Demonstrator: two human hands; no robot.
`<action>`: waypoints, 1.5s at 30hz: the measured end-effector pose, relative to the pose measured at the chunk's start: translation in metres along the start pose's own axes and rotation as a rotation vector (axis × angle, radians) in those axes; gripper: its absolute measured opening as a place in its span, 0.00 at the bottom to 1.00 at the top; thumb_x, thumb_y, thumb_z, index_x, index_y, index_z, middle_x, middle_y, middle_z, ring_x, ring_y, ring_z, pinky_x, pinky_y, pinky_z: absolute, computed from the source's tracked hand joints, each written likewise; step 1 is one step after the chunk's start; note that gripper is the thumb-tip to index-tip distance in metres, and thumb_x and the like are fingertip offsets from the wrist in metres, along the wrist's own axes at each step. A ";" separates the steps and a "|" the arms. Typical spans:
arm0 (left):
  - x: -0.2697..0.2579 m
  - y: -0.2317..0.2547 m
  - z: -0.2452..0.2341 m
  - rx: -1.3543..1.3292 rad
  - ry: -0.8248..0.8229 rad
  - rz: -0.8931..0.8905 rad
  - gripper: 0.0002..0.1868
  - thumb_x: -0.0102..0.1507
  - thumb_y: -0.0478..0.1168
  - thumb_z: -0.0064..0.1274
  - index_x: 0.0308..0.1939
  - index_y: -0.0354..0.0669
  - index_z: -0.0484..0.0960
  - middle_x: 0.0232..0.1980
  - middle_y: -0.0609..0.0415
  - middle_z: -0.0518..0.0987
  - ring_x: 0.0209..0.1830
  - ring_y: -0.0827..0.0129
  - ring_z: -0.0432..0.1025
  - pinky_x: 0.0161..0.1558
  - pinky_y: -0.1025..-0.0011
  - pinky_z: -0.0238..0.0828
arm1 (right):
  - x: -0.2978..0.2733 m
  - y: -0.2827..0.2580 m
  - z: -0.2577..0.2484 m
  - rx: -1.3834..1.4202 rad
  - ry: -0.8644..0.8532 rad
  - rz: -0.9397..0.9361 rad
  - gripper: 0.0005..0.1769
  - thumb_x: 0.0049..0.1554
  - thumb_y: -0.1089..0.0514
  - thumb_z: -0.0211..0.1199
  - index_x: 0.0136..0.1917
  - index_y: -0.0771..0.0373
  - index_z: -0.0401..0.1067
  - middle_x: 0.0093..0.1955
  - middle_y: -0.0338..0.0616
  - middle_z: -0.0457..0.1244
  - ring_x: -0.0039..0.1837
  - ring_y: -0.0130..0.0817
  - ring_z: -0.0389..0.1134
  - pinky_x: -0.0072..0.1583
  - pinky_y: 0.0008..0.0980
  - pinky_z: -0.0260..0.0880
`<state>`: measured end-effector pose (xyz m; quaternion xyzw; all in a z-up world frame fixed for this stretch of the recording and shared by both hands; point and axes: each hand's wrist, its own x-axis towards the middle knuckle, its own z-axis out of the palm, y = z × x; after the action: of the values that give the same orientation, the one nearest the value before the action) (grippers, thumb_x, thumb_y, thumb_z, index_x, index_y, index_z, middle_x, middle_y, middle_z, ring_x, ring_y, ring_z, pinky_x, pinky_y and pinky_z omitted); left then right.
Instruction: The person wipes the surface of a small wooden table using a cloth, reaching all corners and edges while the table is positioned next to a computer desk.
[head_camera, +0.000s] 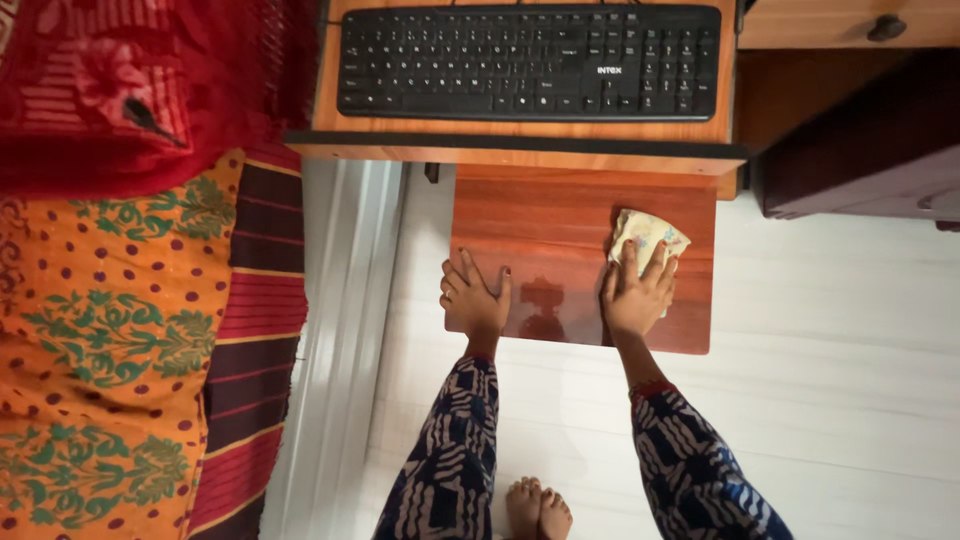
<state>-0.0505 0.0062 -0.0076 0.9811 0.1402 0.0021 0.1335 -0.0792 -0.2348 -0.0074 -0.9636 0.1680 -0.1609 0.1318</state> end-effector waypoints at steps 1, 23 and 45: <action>-0.001 -0.001 0.000 -0.001 -0.005 -0.001 0.48 0.63 0.71 0.45 0.78 0.45 0.60 0.77 0.33 0.55 0.68 0.40 0.57 0.61 0.46 0.57 | -0.005 0.000 -0.002 -0.003 -0.003 0.000 0.26 0.66 0.46 0.57 0.75 0.47 0.70 0.82 0.63 0.51 0.79 0.72 0.49 0.73 0.67 0.54; -0.033 0.063 0.024 -0.343 -0.171 0.730 0.46 0.67 0.56 0.46 0.79 0.27 0.50 0.83 0.36 0.51 0.84 0.46 0.44 0.80 0.48 0.41 | -0.022 0.016 0.011 0.366 -0.029 -0.257 0.31 0.55 0.52 0.52 0.67 0.70 0.59 0.80 0.62 0.51 0.82 0.64 0.48 0.79 0.63 0.48; -0.033 0.068 0.004 -0.389 -0.042 0.615 0.31 0.67 0.55 0.51 0.70 0.46 0.73 0.82 0.41 0.57 0.82 0.40 0.49 0.76 0.42 0.50 | -0.015 0.007 0.003 0.300 -0.100 -0.350 0.42 0.54 0.38 0.55 0.73 0.67 0.57 0.81 0.60 0.48 0.82 0.59 0.46 0.77 0.73 0.34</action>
<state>-0.0630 -0.0668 0.0072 0.9334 -0.1674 0.0486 0.3138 -0.0937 -0.2352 -0.0163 -0.9544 -0.0342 -0.1566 0.2517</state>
